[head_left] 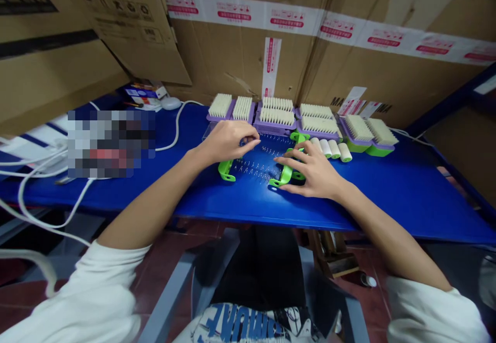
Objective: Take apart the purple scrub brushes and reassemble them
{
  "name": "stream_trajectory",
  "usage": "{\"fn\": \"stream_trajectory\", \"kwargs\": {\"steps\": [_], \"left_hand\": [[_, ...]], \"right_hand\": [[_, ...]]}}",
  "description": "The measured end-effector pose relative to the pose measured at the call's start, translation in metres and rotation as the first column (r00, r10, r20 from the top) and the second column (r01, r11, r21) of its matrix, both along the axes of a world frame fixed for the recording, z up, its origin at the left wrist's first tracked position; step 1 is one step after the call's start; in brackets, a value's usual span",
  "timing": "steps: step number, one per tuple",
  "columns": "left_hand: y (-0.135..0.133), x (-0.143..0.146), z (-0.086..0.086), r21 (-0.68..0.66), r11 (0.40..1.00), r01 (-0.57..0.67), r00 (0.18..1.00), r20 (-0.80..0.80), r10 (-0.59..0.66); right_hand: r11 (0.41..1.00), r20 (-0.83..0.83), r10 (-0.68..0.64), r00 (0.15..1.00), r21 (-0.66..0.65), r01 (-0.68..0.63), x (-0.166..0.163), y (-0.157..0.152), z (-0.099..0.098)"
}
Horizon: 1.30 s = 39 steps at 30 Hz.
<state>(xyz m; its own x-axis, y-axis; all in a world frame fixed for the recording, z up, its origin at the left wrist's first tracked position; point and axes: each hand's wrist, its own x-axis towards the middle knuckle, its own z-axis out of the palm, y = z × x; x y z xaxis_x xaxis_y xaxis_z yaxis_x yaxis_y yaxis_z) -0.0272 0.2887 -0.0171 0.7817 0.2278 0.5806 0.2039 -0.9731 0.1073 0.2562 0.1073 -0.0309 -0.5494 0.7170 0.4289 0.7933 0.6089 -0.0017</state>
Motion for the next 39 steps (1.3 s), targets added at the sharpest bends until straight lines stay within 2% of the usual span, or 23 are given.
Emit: {"fn": "stream_trajectory", "kwargs": {"steps": [3,8,12,15,19,21,26,29,32,34,36,39], "left_hand": [[-0.001,0.002,-0.003,0.003,0.996,-0.084,0.995,0.044,0.084],[-0.007,0.006,-0.004,-0.072,0.980,-0.188,0.972,0.133,0.196],[-0.006,0.008,-0.003,-0.130,0.967,-0.221,0.913,0.321,0.251],[-0.002,0.008,-0.004,-0.144,0.967,-0.212,0.885,0.392,0.252],[-0.004,0.009,-0.004,-0.060,0.995,-0.084,0.978,0.188,0.094],[-0.007,0.010,-0.005,-0.041,0.999,-0.018,0.996,0.088,0.021],[-0.012,0.013,-0.008,-0.015,1.000,-0.016,0.999,0.042,0.017],[-0.011,0.012,-0.004,-0.041,0.999,-0.028,0.999,0.039,0.029],[-0.008,-0.001,0.014,-0.169,0.985,0.032,0.998,-0.039,-0.039],[-0.006,-0.018,0.032,-0.335,0.938,0.091,0.970,-0.183,-0.160],[-0.005,-0.036,0.045,-0.459,0.886,0.061,0.905,-0.349,-0.242],[-0.006,-0.054,0.046,-0.425,0.900,-0.094,0.810,-0.558,-0.179]], "right_hand": [[1.000,-0.157,0.009,0.988,0.015,-0.007,0.000,0.001,0.001],[0.998,-0.395,0.025,0.918,0.055,-0.004,0.010,0.003,0.008],[0.988,-0.485,-0.051,0.873,0.102,0.115,0.034,0.012,0.013],[0.983,-0.553,-0.114,0.826,0.058,0.175,0.054,0.026,0.012],[0.989,-0.507,-0.136,0.851,-0.015,0.150,0.066,0.045,0.007],[0.989,-0.455,-0.137,0.880,-0.016,0.146,0.067,0.052,0.004],[0.980,-0.369,-0.198,0.908,-0.106,0.171,0.068,0.057,-0.003],[0.979,-0.339,-0.197,0.920,-0.111,0.169,0.067,0.054,-0.003],[0.982,-0.354,-0.185,0.917,-0.038,0.184,0.065,0.046,0.000],[0.981,-0.391,-0.169,0.905,0.018,0.191,0.062,0.038,0.004],[0.984,-0.417,-0.142,0.898,0.040,0.174,0.057,0.028,0.008],[0.987,-0.414,-0.090,0.906,0.084,0.137,0.044,0.017,0.011]]}}
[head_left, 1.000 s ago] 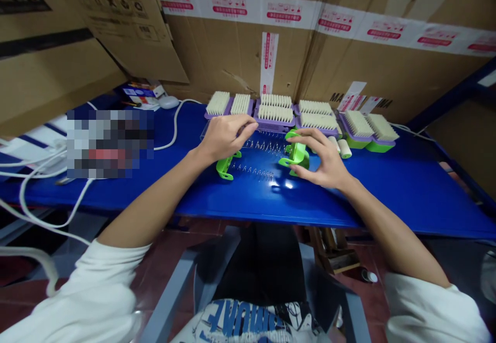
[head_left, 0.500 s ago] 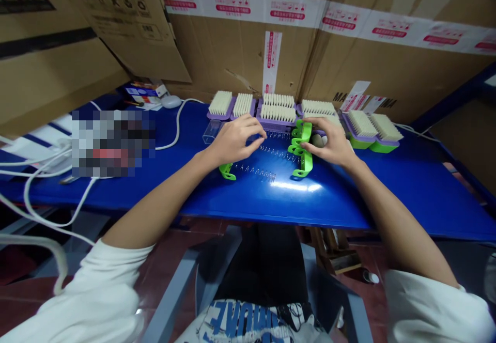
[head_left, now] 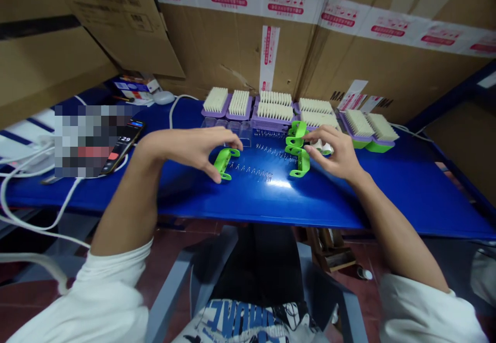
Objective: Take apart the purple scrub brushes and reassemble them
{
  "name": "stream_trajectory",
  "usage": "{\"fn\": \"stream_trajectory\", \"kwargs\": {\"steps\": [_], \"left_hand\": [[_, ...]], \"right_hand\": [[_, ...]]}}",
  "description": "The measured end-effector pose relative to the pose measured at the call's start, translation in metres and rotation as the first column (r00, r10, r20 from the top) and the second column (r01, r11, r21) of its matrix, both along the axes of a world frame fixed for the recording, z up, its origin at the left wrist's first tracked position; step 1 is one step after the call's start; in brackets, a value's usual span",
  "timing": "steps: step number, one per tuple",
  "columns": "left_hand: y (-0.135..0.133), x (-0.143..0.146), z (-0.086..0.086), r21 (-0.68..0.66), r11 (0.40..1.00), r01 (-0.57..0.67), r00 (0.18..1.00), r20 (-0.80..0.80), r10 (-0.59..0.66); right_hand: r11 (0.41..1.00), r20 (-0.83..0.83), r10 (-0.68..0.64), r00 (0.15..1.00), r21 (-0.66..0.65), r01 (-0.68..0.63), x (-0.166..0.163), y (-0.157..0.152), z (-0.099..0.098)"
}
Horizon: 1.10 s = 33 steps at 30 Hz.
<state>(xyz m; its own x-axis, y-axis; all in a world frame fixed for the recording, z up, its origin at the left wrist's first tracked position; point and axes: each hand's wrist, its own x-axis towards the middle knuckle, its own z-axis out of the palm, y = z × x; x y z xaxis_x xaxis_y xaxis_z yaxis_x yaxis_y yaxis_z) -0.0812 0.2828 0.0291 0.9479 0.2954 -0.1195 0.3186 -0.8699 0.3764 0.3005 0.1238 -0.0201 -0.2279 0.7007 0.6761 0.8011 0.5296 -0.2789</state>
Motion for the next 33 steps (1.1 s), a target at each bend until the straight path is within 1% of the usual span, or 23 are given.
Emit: {"fn": "stream_trajectory", "kwargs": {"steps": [2,3,5,6,7,9,11,12,14,15,16,18,20,22,23,24,25,26,27,28,29,31,33], "left_hand": [[0.001,-0.005,-0.008,0.084,0.996,-0.013,0.997,-0.076,0.020],[0.003,-0.007,-0.012,0.114,0.993,0.004,0.998,-0.065,0.004],[0.007,-0.009,-0.014,0.122,0.991,0.060,0.996,0.055,-0.067],[0.009,-0.010,-0.012,0.101,0.991,0.087,0.985,0.142,-0.101],[0.009,-0.010,-0.009,0.062,0.992,0.105,0.966,0.232,-0.117],[0.004,-0.002,-0.003,-0.061,0.994,0.092,0.916,0.397,-0.060],[-0.008,0.019,-0.007,-0.247,0.968,0.051,0.829,0.551,0.097],[-0.016,0.033,-0.014,-0.326,0.944,0.053,0.770,0.615,0.169],[-0.032,0.064,-0.036,-0.432,0.894,0.118,0.678,0.693,0.245],[-0.039,0.079,-0.048,-0.468,0.871,0.149,0.659,0.704,0.265],[-0.045,0.091,-0.059,-0.473,0.864,0.173,0.630,0.727,0.272],[-0.053,0.106,-0.076,-0.448,0.874,0.190,0.601,0.757,0.257],[-0.055,0.110,-0.084,-0.400,0.896,0.192,0.596,0.773,0.218],[-0.050,0.104,-0.082,-0.342,0.923,0.178,0.586,0.790,0.180],[-0.045,0.099,-0.079,-0.305,0.941,0.147,0.567,0.805,0.173],[-0.039,0.094,-0.074,-0.267,0.960,0.084,0.540,0.822,0.181],[-0.032,0.088,-0.070,-0.233,0.972,-0.010,0.505,0.838,0.206],[-0.025,0.082,-0.066,-0.209,0.970,-0.127,0.468,0.849,0.244],[-0.017,0.077,-0.063,-0.193,0.951,-0.242,0.435,0.855,0.284],[-0.011,0.072,-0.060,-0.184,0.929,-0.321,0.411,0.856,0.312],[-0.005,0.069,-0.059,-0.175,0.913,-0.369,0.398,0.858,0.325],[0.001,0.065,-0.060,-0.154,0.914,-0.375,0.404,0.860,0.310],[0.001,0.065,-0.063,-0.077,0.933,-0.352,0.469,0.848,0.246]], "right_hand": [[0.999,0.015,0.007,1.000,0.047,-0.008,-0.009,-0.004,0.002],[0.998,0.017,0.004,1.000,0.059,-0.005,-0.013,-0.005,0.004],[0.999,-0.028,0.001,1.000,0.045,0.000,-0.019,-0.008,0.008],[1.000,-0.093,0.005,0.996,0.022,-0.003,-0.021,-0.010,0.010],[1.000,-0.187,0.013,0.982,-0.005,-0.015,-0.023,-0.011,0.011],[0.994,-0.401,0.043,0.915,-0.071,-0.077,-0.028,-0.015,0.012],[0.971,-0.529,0.072,0.846,-0.155,-0.180,-0.036,-0.019,0.011],[0.953,-0.542,0.091,0.835,-0.195,-0.231,-0.040,-0.021,0.009],[0.922,-0.497,0.134,0.857,-0.254,-0.291,-0.050,-0.024,0.005],[0.920,-0.457,0.143,0.878,-0.264,-0.288,-0.055,-0.025,0.003],[0.929,-0.415,0.143,0.898,-0.257,-0.267,-0.059,-0.025,0.001],[0.953,-0.348,0.120,0.930,-0.222,-0.206,-0.063,-0.024,-0.001],[0.968,-0.325,0.104,0.940,-0.183,-0.170,-0.061,-0.022,0.000],[0.979,-0.293,0.091,0.952,-0.148,-0.139,-0.052,-0.020,0.004],[0.984,-0.266,0.076,0.961,-0.135,-0.115,-0.046,-0.019,0.007],[0.988,-0.238,0.058,0.970,-0.128,-0.090,-0.039,-0.018,0.011],[0.989,-0.218,0.042,0.975,-0.131,-0.071,-0.031,-0.018,0.014],[0.988,-0.207,0.028,0.978,-0.145,-0.059,-0.025,-0.019,0.017],[0.985,-0.198,0.017,0.980,-0.167,-0.051,-0.019,-0.019,0.018],[0.981,-0.180,0.008,0.984,-0.189,-0.042,-0.015,-0.020,0.019],[0.979,-0.148,0.000,0.989,-0.202,-0.030,-0.012,-0.020,0.019],[0.981,-0.049,-0.018,0.999,-0.194,0.008,-0.012,-0.020,0.016],[0.985,0.037,-0.035,0.999,-0.165,0.041,-0.015,-0.019,0.012]]}}
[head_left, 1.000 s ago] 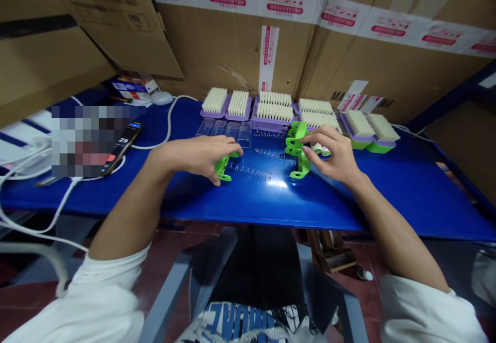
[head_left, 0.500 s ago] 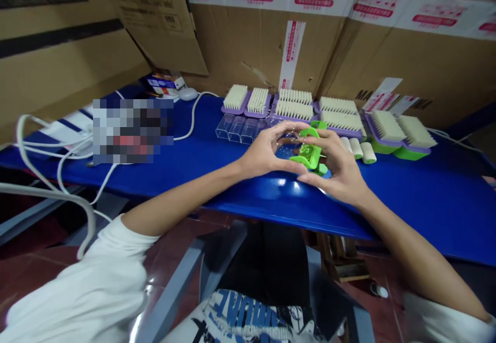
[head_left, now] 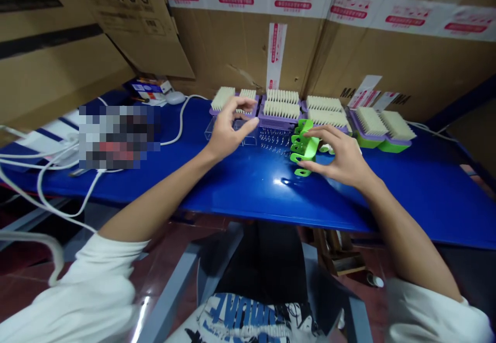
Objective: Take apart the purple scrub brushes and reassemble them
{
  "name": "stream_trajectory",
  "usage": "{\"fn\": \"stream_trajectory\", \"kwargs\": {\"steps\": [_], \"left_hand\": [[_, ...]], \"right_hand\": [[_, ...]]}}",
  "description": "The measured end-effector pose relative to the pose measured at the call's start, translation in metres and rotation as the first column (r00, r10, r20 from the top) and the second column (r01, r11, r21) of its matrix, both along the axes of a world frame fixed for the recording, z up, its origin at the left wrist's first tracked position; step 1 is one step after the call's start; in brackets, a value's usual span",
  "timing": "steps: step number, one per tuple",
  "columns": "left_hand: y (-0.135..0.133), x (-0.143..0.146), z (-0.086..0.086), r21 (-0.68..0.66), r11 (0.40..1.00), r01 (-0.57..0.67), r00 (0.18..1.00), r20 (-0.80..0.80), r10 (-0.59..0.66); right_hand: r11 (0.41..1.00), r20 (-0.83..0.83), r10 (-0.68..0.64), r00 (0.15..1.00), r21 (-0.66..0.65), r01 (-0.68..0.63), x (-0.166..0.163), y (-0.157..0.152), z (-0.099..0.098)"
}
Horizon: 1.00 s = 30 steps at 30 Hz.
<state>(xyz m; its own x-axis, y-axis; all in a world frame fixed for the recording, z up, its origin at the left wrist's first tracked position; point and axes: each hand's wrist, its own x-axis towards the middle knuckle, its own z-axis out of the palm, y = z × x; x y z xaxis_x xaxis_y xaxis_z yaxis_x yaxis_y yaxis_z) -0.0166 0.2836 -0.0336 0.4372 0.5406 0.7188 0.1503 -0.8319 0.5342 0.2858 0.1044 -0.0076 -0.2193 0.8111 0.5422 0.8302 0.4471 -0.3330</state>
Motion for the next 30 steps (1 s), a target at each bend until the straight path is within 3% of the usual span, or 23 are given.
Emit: {"fn": "stream_trajectory", "kwargs": {"steps": [5,7,11,15,19,22,27,30], "left_hand": [[-0.013,0.005,-0.007,0.261,0.942,0.209,0.925,-0.365,-0.103],[-0.017,0.007,-0.010,0.278,0.919,0.278,0.885,-0.445,-0.133],[-0.019,0.010,-0.016,0.269,0.914,0.304,0.831,-0.545,-0.116],[-0.019,0.009,-0.014,0.264,0.921,0.285,0.810,-0.580,-0.085],[-0.017,0.003,-0.006,0.281,0.915,0.291,0.813,-0.576,-0.082],[-0.014,0.000,-0.002,0.297,0.912,0.283,0.818,-0.572,-0.067],[-0.010,-0.001,-0.003,0.299,0.909,0.288,0.825,-0.559,-0.078],[-0.010,0.000,-0.005,0.298,0.918,0.260,0.842,-0.535,-0.065]], "right_hand": [[1.000,0.083,-0.005,0.997,-0.011,0.006,-0.005,0.000,-0.006],[1.000,0.129,-0.010,0.992,-0.026,0.013,-0.005,-0.001,-0.006],[0.996,0.305,-0.055,0.951,-0.057,0.076,-0.003,-0.005,-0.004],[0.990,0.367,-0.101,0.925,-0.059,0.132,-0.003,-0.009,-0.004],[0.989,0.279,0.052,0.959,-0.149,-0.011,-0.004,-0.008,-0.010],[0.988,0.200,0.060,0.978,-0.149,-0.030,-0.009,-0.005,-0.015],[0.998,0.243,-0.032,0.969,-0.050,0.046,-0.018,-0.003,-0.018],[0.977,0.099,-0.203,0.974,0.094,0.194,0.006,0.005,-0.016]]}}
